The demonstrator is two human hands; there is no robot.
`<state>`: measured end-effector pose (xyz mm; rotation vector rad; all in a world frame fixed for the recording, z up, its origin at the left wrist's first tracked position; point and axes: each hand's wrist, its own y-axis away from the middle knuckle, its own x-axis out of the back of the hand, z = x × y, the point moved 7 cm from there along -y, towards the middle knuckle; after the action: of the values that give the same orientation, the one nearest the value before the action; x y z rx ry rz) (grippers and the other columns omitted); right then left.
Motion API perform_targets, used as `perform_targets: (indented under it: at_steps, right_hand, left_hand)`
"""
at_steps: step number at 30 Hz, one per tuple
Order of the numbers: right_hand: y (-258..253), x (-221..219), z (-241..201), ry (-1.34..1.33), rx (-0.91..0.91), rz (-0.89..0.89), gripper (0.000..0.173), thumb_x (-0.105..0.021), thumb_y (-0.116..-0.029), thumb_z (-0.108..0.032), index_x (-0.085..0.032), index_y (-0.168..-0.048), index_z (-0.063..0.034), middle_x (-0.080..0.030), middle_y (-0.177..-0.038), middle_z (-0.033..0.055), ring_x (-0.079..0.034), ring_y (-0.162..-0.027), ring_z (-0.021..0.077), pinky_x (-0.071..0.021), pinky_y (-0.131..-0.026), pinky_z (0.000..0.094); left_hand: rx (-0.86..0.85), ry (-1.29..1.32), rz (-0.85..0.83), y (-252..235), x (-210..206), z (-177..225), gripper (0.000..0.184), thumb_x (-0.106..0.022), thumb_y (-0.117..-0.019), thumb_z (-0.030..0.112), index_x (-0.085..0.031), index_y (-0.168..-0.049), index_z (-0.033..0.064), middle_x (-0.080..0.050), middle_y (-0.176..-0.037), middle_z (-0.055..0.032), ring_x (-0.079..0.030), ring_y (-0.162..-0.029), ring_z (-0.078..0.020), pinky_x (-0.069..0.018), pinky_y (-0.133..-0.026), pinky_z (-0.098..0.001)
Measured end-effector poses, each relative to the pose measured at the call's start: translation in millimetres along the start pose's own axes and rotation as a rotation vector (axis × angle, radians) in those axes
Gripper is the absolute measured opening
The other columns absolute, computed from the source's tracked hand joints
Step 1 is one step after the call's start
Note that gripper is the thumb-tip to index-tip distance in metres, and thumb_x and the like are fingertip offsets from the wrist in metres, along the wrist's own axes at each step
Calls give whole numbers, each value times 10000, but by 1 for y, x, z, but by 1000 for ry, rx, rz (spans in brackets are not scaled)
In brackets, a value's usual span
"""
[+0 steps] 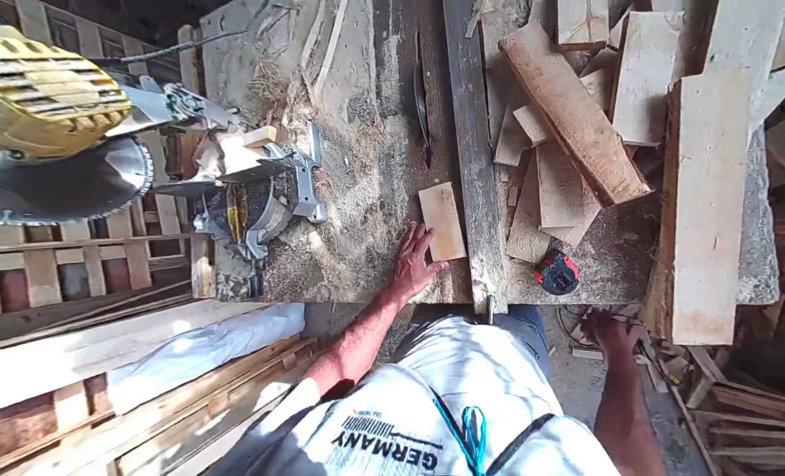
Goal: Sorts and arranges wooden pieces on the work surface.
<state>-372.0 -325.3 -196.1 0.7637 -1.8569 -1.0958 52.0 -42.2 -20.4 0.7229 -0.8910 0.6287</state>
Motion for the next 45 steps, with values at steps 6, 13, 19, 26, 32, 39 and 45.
perform_targets:
  at_steps: [6,13,19,26,32,39,45]
  right_hand:
    - [219,-85,-90,585,546,-243,475,-503,-1027,-526,-708,-853,-134,-674,-751,45,-673,-733,213,-552,-709,504]
    - [251,-196,-265,840,1376,322,353,-450,-1073,-222,-668,-1323,-102,-628,-1434,102,-567,-1361,283,-462,-1112,482]
    - [200,-230,-315,1066,1397,320,456,-344,-1065,-115,-548,-1469,-65,-506,-1564,112,-385,-1506,329,-242,-1219,646]
    - [195,-244,-363,1269,1187,268,512,-351,-1034,-46,-444,-1537,-29,-408,-1624,150,-257,-1563,330,-109,-1249,657]
    - [193,-251,-404,1320,1167,275,474,-337,-1050,-47,-459,-1500,37,-423,-1601,197,-259,-1560,339,-93,-1256,646]
    - [177,-250,-422,1350,1217,293,495,-353,-1041,-27,-434,-1527,18,-408,-1614,188,-242,-1568,322,-85,-1254,656]
    - [167,-251,-449,1347,1232,315,474,-338,-1070,-91,-460,-1524,-24,-417,-1613,168,-222,-1575,315,-52,-1259,652]
  left_hand:
    - [-115,-42,-4,-26,3,1,845,-697,-879,609,-497,-1522,98,-475,-1581,-122,-293,-1549,-318,-208,-1281,-494]
    - [-242,18,-62,-26,0,-13,737,-579,-972,580,-462,-1556,146,-409,-1628,-114,-240,-1570,-295,-148,-1294,-491]
    - [-262,-23,-85,-37,6,-8,683,-572,-999,501,-452,-1561,131,-380,-1635,-166,-237,-1569,-320,-152,-1293,-486]
    - [-239,-51,-130,-75,20,-4,644,-552,-1025,423,-419,-1576,118,-344,-1652,-173,-199,-1578,-338,-129,-1286,-527]
    - [-177,-148,-151,-111,33,-4,625,-482,-1050,449,-383,-1599,168,-342,-1664,-122,-197,-1578,-334,-143,-1268,-570]
    - [-315,61,156,-51,47,-6,321,-594,-1023,324,-749,-1214,118,-756,-1202,-53,-635,-1283,-270,-452,-1140,-490]
    - [-296,150,276,9,46,-70,285,-605,-1005,293,-766,-1146,106,-758,-1170,-57,-664,-1216,-259,-511,-1071,-459]
